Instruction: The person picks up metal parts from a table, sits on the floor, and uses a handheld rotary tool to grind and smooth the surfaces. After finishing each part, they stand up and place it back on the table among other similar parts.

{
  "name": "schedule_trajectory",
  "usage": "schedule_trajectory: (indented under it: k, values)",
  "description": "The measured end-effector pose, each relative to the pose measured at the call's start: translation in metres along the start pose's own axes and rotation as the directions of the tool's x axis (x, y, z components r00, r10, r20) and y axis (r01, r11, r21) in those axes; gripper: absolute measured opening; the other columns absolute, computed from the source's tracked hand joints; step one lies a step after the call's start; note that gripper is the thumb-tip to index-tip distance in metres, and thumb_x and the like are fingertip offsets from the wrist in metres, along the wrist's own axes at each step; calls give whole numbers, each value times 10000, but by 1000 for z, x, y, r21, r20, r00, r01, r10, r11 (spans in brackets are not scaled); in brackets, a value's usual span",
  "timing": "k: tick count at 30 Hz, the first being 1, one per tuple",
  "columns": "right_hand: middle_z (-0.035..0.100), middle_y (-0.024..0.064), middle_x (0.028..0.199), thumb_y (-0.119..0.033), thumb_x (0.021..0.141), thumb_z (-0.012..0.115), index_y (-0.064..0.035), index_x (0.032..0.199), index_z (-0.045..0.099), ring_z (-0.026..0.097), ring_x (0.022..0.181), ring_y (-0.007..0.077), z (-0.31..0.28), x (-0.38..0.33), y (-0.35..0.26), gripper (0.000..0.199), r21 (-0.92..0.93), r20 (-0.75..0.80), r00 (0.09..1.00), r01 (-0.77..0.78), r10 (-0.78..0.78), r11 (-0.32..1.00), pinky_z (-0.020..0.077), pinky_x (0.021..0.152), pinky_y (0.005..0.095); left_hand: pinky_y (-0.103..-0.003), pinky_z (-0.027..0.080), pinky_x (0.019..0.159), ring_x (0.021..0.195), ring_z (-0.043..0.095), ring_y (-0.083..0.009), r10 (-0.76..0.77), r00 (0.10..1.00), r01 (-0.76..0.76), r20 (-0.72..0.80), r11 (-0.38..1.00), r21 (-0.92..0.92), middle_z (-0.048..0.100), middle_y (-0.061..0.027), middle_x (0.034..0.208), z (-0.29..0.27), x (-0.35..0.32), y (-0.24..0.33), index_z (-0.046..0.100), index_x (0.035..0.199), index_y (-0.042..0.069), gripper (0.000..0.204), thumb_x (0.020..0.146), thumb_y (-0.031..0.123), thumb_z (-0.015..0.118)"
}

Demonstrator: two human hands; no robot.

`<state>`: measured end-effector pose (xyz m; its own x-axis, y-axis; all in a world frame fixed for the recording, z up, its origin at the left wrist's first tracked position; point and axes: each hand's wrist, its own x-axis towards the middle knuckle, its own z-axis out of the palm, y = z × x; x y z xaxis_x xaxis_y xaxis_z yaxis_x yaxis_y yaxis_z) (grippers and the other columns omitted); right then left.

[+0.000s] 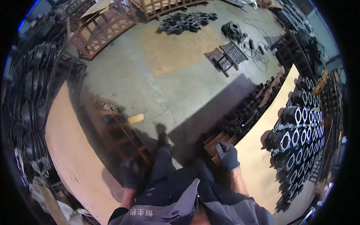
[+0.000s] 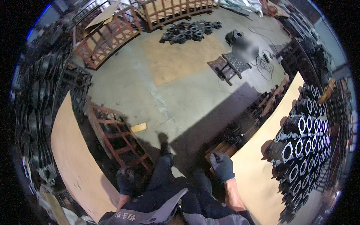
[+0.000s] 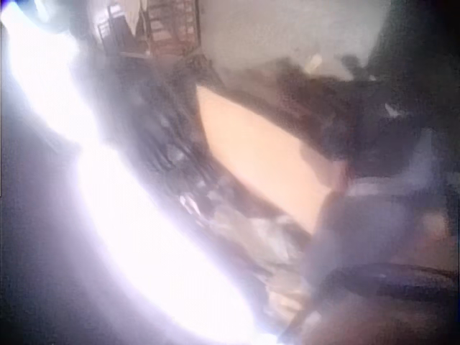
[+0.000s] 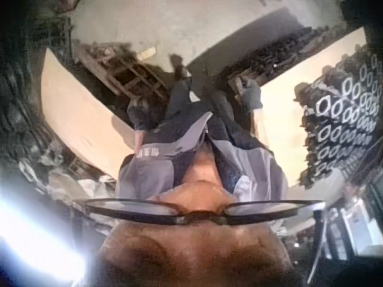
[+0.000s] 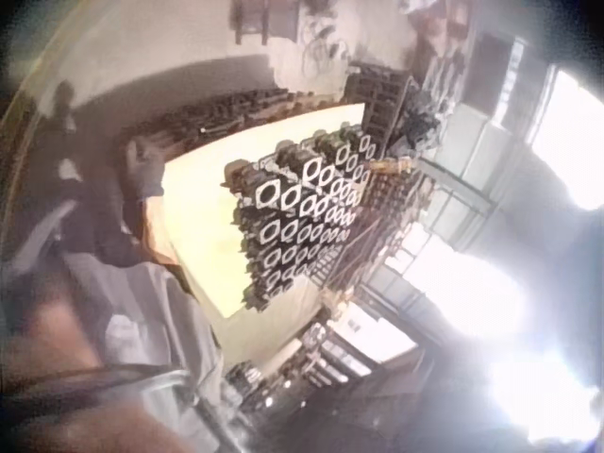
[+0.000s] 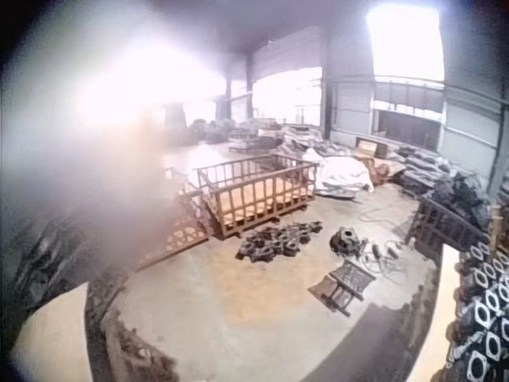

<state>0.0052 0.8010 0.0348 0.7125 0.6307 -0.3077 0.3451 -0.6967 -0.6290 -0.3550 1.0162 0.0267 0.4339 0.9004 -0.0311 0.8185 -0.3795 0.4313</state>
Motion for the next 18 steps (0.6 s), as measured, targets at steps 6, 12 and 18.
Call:
schedule_trajectory:
  k: [6, 12, 18]
  values:
    - [700, 200, 1013, -295, 928, 620, -60, 1058, 721, 669, 961, 379, 4, 61, -10, 287, -1, 12, 998, -61, 61, 998, 532, 822, 425, -449, 510, 851, 981, 639, -396, -12, 998, 16, 65, 998, -64, 678, -194, 1006, -11, 145, 3, 682, 1005, 24, 179, 858, 112, 628]
    - [706, 174, 1044, -336, 917, 619, -78, 1047, 728, 665, 994, 381, -1, 144, 31, 308, 164, -129, 930, -323, 345, 932, 530, 864, 425, -451, 495, 850, 960, 630, -391, 250, 964, -252, 89, 968, 12, 673, -203, 994, 32, 292, 66, 687, 1015, 29, 207, 845, 140, 646]
    - [701, 211, 1012, -314, 906, 640, -67, 1028, 734, 665, 992, 383, -35, 317, 64, 290, 54, 34, 940, -342, 341, 938, 525, 860, 424, -453, 520, 845, 956, 652, -397, 70, 986, -85, 151, 992, 96, 691, -206, 1018, 104, 414, 92, 692, 1033, 19, 248, 881, 209, 644]
